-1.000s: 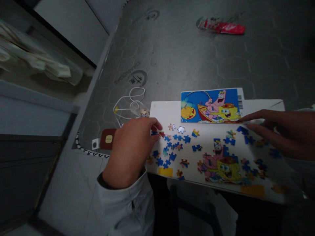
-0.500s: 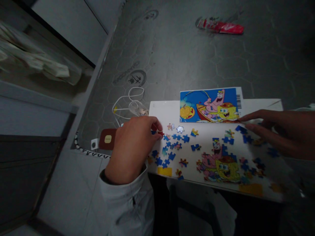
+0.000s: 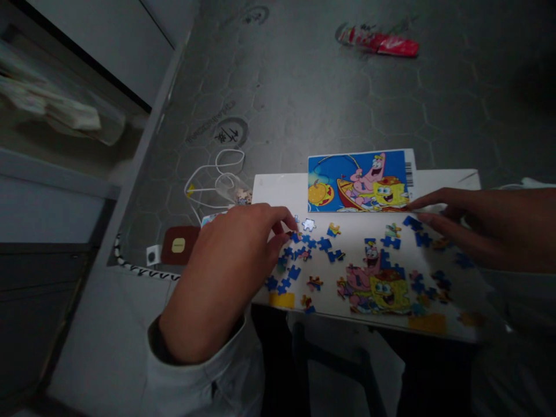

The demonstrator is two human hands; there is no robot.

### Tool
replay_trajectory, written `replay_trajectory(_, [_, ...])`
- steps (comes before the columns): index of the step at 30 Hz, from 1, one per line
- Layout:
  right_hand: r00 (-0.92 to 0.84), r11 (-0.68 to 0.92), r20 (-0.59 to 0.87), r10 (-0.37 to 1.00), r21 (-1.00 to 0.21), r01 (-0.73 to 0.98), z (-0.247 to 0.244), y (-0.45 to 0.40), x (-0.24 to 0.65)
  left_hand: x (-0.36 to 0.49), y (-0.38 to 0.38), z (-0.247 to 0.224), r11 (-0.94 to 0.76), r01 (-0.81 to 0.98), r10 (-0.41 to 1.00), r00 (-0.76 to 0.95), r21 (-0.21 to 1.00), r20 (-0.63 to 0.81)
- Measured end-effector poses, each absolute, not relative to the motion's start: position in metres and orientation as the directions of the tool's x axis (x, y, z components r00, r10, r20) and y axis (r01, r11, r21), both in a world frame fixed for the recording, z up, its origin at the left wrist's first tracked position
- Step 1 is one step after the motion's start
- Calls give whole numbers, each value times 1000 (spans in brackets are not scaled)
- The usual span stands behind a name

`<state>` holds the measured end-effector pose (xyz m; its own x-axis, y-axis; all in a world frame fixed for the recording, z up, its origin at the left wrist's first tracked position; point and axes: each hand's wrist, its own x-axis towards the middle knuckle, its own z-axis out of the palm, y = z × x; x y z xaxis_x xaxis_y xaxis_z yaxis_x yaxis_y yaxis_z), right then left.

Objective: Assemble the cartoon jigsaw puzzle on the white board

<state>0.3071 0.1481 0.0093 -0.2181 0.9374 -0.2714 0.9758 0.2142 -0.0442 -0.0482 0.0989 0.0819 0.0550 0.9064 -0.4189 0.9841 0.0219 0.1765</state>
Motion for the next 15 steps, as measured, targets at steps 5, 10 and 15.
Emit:
replay_trajectory(5, [-156,174,-394,906,11,985,25,149,291,-43,95,76,-68,984,918,127,168,-375])
replay_trajectory(10, [-170,204,-406,898,40,978,34,147,280,-42,97,78,-35,991,934,78,127,-348])
replay_trajectory(15, [-186,220,-383,905,46,974,39,147,270,-33,99,78,-69,978,929,134,195,-345])
